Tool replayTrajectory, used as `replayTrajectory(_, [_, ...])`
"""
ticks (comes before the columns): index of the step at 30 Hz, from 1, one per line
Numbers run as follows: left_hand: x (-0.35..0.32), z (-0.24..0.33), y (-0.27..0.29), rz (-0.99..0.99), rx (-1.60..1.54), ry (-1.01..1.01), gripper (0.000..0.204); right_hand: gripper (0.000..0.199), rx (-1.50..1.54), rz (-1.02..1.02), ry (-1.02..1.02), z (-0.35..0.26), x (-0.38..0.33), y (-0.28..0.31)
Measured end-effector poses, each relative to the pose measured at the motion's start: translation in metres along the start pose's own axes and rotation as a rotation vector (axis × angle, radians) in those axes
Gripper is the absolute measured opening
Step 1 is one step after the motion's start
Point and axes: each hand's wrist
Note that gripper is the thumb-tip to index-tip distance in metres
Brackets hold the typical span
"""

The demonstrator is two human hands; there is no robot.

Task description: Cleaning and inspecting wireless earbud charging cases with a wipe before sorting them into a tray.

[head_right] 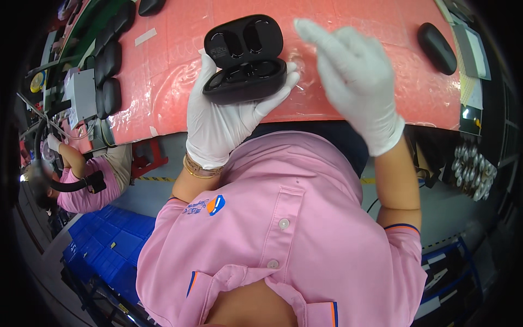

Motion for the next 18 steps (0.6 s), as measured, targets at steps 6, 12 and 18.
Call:
replayTrajectory(6, [-0.007, 0.006, 0.008, -0.006, 0.04, 0.189, 0.072, 0.048, -0.163, -0.19, 0.423, 0.012, 0.011, 0.004])
replayTrajectory(12, [-0.013, 0.009, 0.014, -0.005, -0.019, 0.422, 0.075, 0.052, -0.406, -0.197, 0.65, 0.025, 0.026, 0.022])
replayTrajectory(18, [-0.016, 0.003, 0.014, 0.052, 0.045, 0.514, 0.074, 0.047, -0.382, -0.345, 0.765, 0.015, 0.033, 0.019])
Point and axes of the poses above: each hand's wrist, its own x-axis towards the middle knuckle, its own y-axis out of the back of the hand, z = x × y, and after that the axes turned 11 degrees about -y, right-handed
